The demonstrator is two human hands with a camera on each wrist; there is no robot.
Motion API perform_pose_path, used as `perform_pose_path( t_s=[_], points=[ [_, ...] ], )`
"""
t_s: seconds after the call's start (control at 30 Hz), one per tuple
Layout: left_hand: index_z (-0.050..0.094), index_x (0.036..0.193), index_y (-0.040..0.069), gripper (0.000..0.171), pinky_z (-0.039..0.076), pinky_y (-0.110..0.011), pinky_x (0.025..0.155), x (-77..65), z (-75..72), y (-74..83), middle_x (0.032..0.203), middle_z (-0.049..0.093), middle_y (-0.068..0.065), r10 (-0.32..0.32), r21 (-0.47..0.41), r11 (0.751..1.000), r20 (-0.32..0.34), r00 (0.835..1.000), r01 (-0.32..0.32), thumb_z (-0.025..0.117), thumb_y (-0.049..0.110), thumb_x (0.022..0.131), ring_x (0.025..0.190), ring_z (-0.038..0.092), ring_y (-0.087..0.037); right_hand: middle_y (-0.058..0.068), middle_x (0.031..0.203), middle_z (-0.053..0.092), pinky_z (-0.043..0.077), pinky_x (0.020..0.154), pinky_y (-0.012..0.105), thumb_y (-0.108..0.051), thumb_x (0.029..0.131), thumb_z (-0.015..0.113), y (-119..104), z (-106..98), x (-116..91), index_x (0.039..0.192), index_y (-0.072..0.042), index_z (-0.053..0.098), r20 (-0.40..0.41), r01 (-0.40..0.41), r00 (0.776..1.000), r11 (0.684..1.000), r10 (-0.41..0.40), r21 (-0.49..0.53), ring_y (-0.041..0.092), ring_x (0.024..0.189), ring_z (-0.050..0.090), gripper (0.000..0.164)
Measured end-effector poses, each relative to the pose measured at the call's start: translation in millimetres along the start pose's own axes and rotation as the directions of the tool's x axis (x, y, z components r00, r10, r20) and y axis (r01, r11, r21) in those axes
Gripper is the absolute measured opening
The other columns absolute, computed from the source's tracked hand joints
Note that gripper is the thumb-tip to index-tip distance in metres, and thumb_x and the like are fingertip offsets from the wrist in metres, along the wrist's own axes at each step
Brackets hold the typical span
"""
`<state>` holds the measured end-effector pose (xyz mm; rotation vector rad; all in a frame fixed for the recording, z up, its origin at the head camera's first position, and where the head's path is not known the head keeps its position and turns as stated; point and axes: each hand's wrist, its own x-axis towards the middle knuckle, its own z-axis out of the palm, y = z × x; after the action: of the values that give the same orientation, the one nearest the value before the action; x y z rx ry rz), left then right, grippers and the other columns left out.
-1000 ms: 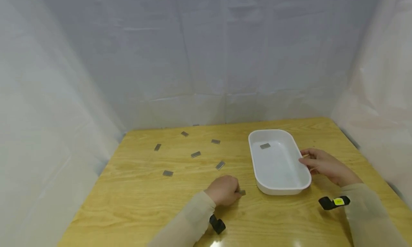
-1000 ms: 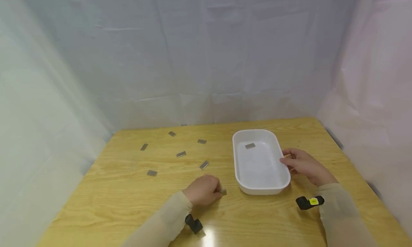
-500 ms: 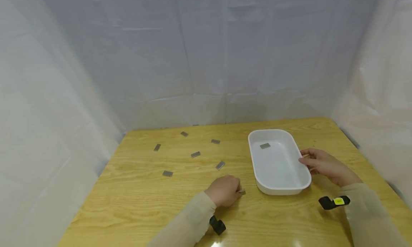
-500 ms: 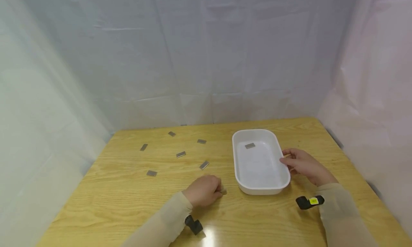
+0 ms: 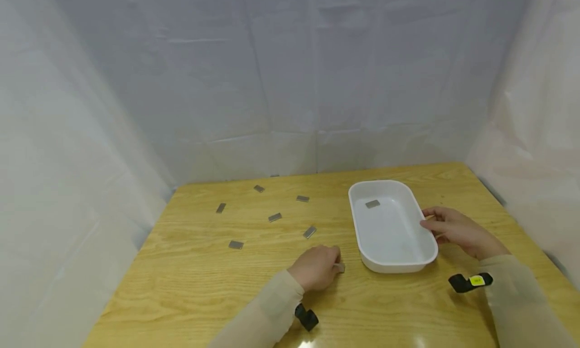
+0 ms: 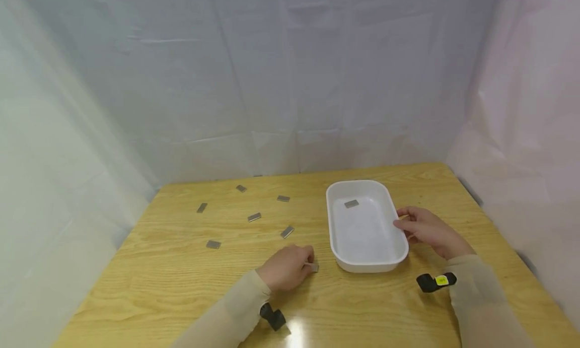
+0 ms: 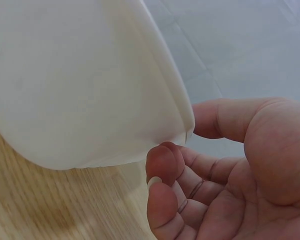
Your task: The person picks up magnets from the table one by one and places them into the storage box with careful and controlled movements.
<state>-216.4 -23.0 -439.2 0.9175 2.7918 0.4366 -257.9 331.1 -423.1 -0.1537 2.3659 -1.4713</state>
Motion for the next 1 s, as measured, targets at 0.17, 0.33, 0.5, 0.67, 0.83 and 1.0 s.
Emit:
perform_pose_path(
  t_s=[0.17, 0.33, 0.5, 0.67, 0.83, 1.0],
  points=[
    [0.062, 0.098, 0.011, 0.012, 0.045, -0.023, 0.06, 0.2, -0.1, -1.7, 0.082, 0.063, 0.001, 0.021, 0.008, 1.0, -0.006, 1.0, -0.021, 0.064, 0.022, 0.094, 0.066, 0.053, -0.008, 0.022, 0.119, 0.054, 0.052, 0.079, 0.037, -0.032, 0.099, 0.055, -0.5, -0.4, 0.9, 0.139, 0.009, 0.032, 0.005, 0.0, 1.0, 1.0, 0.0, 0.004, 0.025, 0.1, 0.058, 0.062],
    [0.064, 0.096, 0.012, 0.011, 0.045, -0.022, 0.063, 0.8, 0.0, -2.6, 0.085, 0.063, 0.002, 0.015, 0.034, 0.999, -0.003, 1.0, -0.015, 0.069, 0.02, 0.09, 0.07, 0.054, -0.008, 0.022, 0.118, 0.054, 0.052, 0.078, 0.037, -0.032, 0.099, 0.055, -1.1, 0.1, 0.3, 0.138, 0.01, 0.032, 0.001, -0.003, 1.0, 1.0, 0.003, -0.001, 0.025, 0.099, 0.058, 0.061],
    [0.068, 0.094, 0.012, 0.008, 0.045, -0.022, 0.064, 1.2, -0.4, -3.0, 0.085, 0.064, 0.003, -0.001, 0.037, 0.999, -0.002, 1.0, 0.001, 0.069, 0.018, 0.089, 0.069, 0.052, -0.007, 0.022, 0.119, 0.054, 0.052, 0.078, 0.037, -0.031, 0.099, 0.054, -0.6, 0.5, -0.2, 0.139, 0.01, 0.031, 0.002, -0.002, 1.0, 1.0, 0.002, -0.001, 0.025, 0.099, 0.058, 0.062],
    [0.071, 0.095, 0.012, 0.012, 0.046, -0.021, 0.066, 0.0, -0.9, -3.8, 0.086, 0.06, 0.003, 0.011, 0.073, 0.997, -0.03, 0.999, -0.009, 0.071, 0.022, 0.088, 0.072, 0.053, -0.007, 0.023, 0.12, 0.053, 0.052, 0.078, 0.036, -0.031, 0.099, 0.054, 0.0, 0.7, 0.0, 0.14, 0.01, 0.03, 0.001, 0.005, 1.0, 1.0, -0.005, 0.004, 0.025, 0.099, 0.058, 0.062],
    [0.074, 0.093, 0.013, 0.016, 0.043, -0.02, 0.06, -1.4, -1.6, -4.5, 0.083, 0.052, 0.004, 0.018, 0.075, 0.997, -0.062, 0.998, -0.014, 0.07, 0.028, 0.089, 0.068, 0.049, -0.006, 0.023, 0.122, 0.053, 0.052, 0.079, 0.036, -0.031, 0.099, 0.054, -1.2, 1.4, -0.3, 0.14, 0.01, 0.03, 0.002, 0.003, 1.0, 1.0, -0.003, -0.004, 0.026, 0.1, 0.058, 0.063],
    [0.073, 0.094, 0.014, 0.016, 0.042, -0.02, 0.06, -0.7, -2.0, -4.5, 0.082, 0.055, 0.005, 0.044, 0.069, 0.997, -0.103, 0.994, -0.037, 0.069, 0.029, 0.091, 0.067, 0.049, -0.006, 0.024, 0.123, 0.053, 0.052, 0.079, 0.037, -0.032, 0.1, 0.054, -2.2, 1.9, -0.8, 0.14, 0.01, 0.03, 0.0, -0.004, 1.0, 1.0, 0.004, -0.008, 0.026, 0.101, 0.058, 0.063]
  ],
)
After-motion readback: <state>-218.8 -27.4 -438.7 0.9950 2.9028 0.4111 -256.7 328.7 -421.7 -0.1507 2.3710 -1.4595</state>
